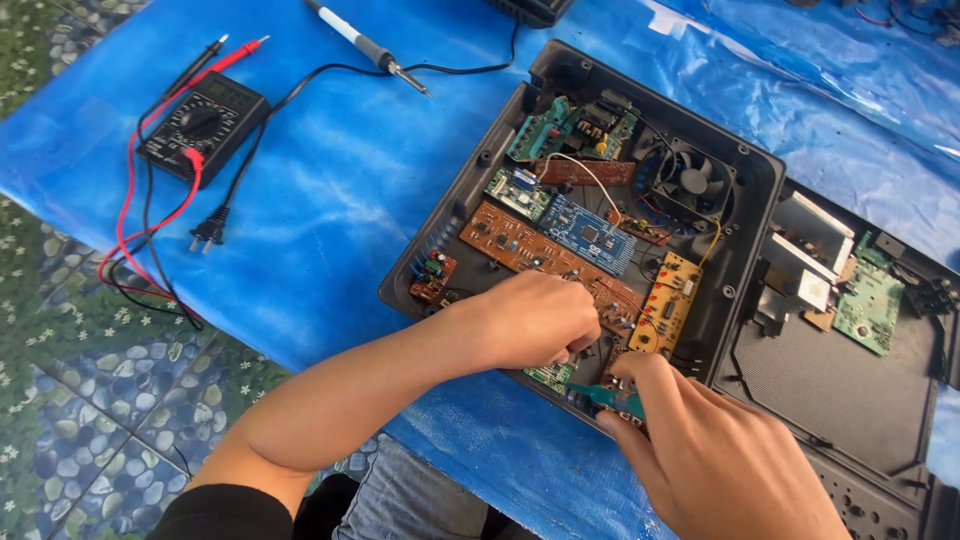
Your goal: The person uses a screwdriver to work on the internal circuit boards of an open electronic device placed on a blue tarp. Another person briefly enters the frame to show a small black box and a smartphone to the recorder.
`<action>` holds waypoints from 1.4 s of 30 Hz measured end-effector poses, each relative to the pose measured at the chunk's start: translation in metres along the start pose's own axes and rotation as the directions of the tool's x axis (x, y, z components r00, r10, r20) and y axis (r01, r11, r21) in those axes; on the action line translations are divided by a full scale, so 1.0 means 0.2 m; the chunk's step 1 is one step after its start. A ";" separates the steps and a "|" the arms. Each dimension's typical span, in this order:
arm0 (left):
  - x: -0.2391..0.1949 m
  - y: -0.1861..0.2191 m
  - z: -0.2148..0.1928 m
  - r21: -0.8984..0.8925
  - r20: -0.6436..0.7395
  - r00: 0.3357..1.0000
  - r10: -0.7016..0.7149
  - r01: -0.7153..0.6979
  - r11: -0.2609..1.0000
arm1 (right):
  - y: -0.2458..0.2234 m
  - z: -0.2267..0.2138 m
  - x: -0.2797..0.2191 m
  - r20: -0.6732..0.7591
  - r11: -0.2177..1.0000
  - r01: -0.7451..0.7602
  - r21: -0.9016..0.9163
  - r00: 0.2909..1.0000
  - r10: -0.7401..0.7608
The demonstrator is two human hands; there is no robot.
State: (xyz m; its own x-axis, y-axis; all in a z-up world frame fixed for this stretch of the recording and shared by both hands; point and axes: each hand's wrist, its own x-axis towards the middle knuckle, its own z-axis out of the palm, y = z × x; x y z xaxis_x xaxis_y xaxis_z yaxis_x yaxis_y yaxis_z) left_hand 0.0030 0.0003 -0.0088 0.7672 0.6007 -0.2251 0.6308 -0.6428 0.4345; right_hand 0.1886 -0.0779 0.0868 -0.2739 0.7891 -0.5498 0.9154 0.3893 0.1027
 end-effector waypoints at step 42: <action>0.00 0.00 -0.02 -0.040 -0.018 1.000 0.008 -0.009 0.999 | -0.01 0.12 -0.03 -0.128 0.998 0.013 0.068 0.992 -0.004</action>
State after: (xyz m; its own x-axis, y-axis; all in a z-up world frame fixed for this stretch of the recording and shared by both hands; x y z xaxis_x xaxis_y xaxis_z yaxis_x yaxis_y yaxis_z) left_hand 0.0015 0.0020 -0.0061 0.7700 0.6040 -0.2059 0.6190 -0.6286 0.4708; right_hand 0.1953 -0.0939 0.0699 -0.3129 0.8420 -0.4394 0.9298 0.3659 0.0391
